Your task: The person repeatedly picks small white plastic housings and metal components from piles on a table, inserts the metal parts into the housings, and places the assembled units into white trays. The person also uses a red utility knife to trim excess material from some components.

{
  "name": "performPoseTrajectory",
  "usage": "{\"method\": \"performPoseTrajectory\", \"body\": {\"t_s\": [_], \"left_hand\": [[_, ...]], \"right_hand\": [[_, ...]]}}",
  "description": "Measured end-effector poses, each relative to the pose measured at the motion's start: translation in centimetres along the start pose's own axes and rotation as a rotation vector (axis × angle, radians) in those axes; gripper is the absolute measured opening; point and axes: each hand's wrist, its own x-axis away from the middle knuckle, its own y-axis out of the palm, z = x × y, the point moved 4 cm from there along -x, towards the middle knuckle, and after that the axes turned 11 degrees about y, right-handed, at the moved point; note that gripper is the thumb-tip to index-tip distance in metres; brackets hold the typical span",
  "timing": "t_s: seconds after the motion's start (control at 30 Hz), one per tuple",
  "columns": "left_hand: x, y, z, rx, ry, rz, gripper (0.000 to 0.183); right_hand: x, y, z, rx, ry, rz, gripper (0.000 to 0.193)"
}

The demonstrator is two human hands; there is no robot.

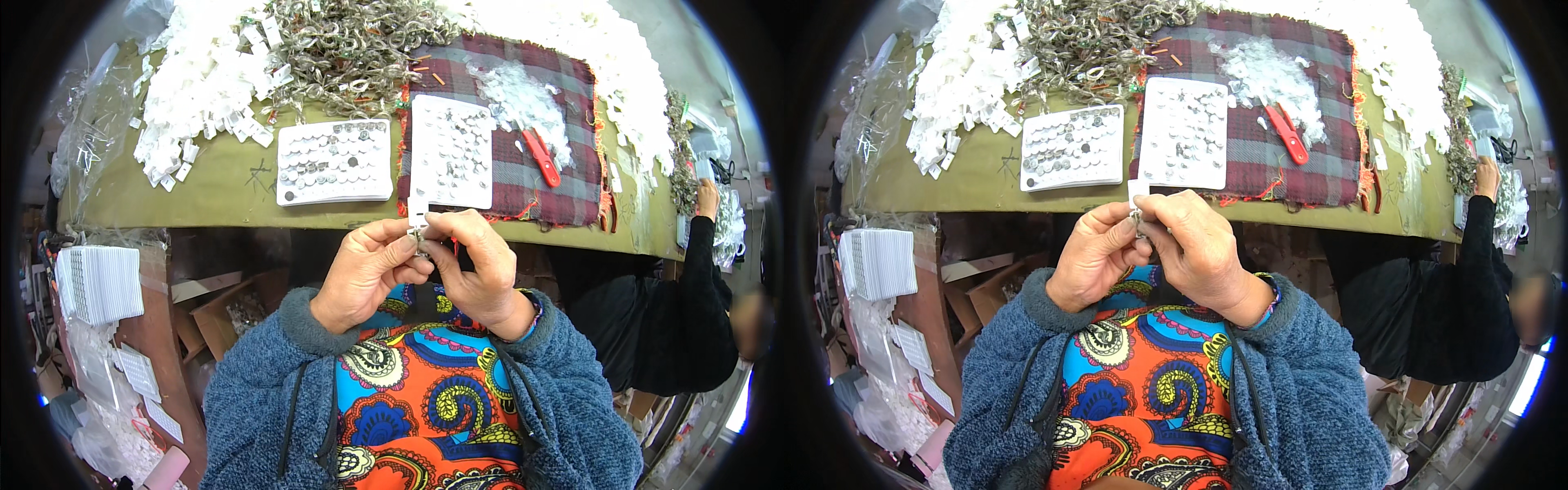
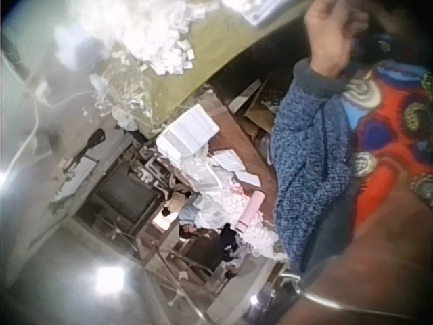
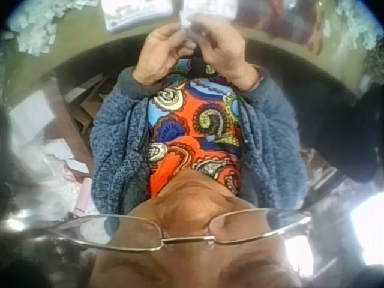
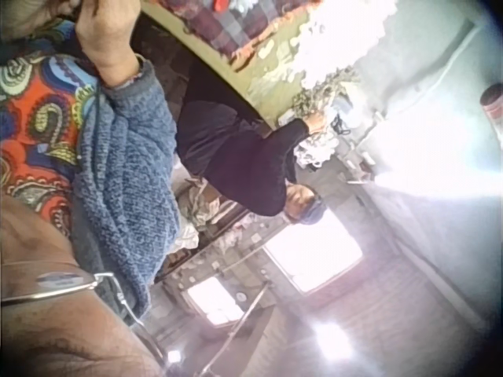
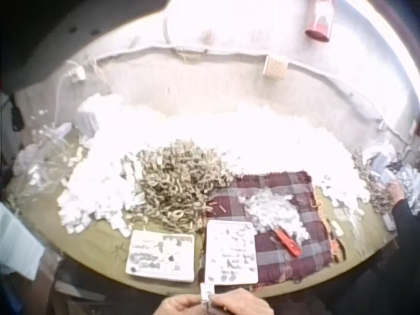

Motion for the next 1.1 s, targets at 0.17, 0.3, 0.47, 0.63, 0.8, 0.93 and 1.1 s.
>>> {"method": "performPoseTrajectory", "body": {"t_s": [0.17, 0.3, 0.47, 0.63, 0.8, 0.93, 1.1], "left_hand": [[-0.4, 0.2, 0.3, -0.070, 0.008, -0.027, 0.030], [-0.8, 0.5, 0.4, -0.165, 0.021, -0.015, 0.031], [-0.8, 0.9, 0.3, -0.219, 0.054, -0.021, 0.028], [-0.6, 0.5, -0.1, -0.198, -0.015, 0.034, 0.026], [-0.4, 0.0, 0.5, -0.220, -0.002, 0.113, 0.021], [-0.6, 0.4, 1.0, -0.223, 0.034, 0.073, 0.019], [-1.0, 0.5, 1.2, -0.235, 0.024, 0.097, 0.022]], "right_hand": [[0.0, -0.7, 1.1, -0.222, 0.108, 0.075, 0.028], [-0.4, -0.9, 1.3, -0.182, 0.016, 0.077, 0.029], [-0.2, -1.0, 1.5, -0.051, -0.146, 0.050, 0.033], [0.7, -0.6, 1.7, 0.165, -0.395, 0.025, 0.038], [0.0, -1.7, 2.8, 0.155, -0.089, 0.104, 0.033], [-1.8, -1.7, 3.1, 0.229, -0.104, 0.106, 0.031], [-3.0, -0.7, 2.9, 0.333, -0.111, -0.059, 0.034]]}}
